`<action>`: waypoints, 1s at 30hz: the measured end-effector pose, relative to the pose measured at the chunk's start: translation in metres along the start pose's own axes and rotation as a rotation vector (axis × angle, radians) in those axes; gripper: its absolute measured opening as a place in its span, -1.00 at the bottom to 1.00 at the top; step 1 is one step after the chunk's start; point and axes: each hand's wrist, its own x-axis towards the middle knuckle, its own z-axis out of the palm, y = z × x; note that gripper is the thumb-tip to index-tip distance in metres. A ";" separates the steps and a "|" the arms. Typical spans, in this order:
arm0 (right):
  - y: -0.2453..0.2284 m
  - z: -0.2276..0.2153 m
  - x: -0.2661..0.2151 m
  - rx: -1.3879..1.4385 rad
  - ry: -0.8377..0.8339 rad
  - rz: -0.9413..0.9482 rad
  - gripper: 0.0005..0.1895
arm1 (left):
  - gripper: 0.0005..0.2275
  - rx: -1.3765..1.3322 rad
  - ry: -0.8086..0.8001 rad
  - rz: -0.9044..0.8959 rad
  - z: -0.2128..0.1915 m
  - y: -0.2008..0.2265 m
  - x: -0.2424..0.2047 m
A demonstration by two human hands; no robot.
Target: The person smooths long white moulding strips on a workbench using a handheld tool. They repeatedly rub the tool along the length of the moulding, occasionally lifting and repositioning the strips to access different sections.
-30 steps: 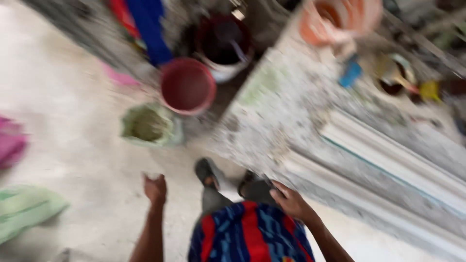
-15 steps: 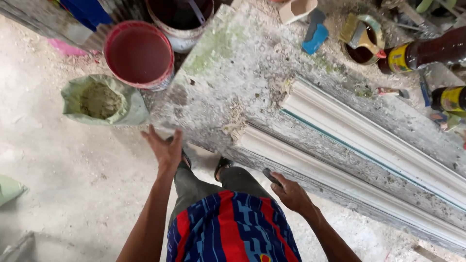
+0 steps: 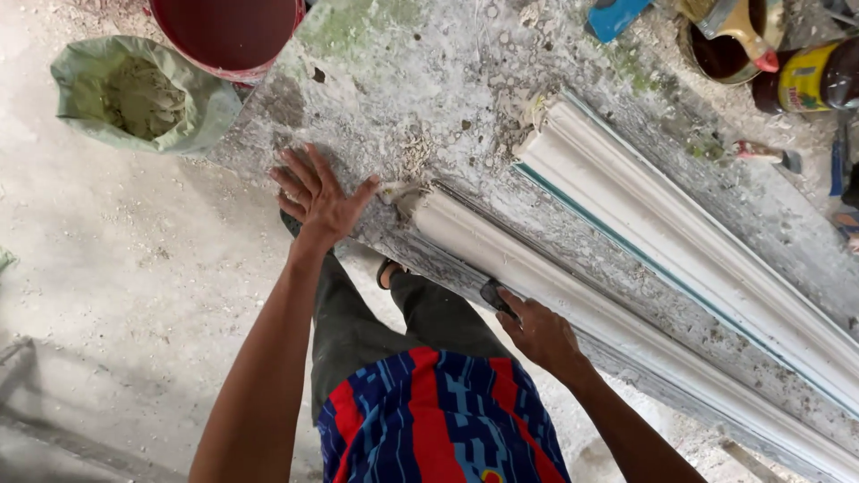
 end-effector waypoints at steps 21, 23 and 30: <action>-0.098 0.008 0.029 -0.170 0.079 -0.082 -0.44 | 0.15 -0.038 0.022 0.034 0.004 -0.007 0.008; -0.090 0.012 0.025 -0.185 0.132 -0.056 -0.43 | 0.14 -0.045 0.009 0.063 0.009 -0.011 0.006; -0.162 -0.001 0.053 -0.165 0.186 -0.221 -0.49 | 0.12 -0.044 0.110 0.139 0.007 -0.014 0.009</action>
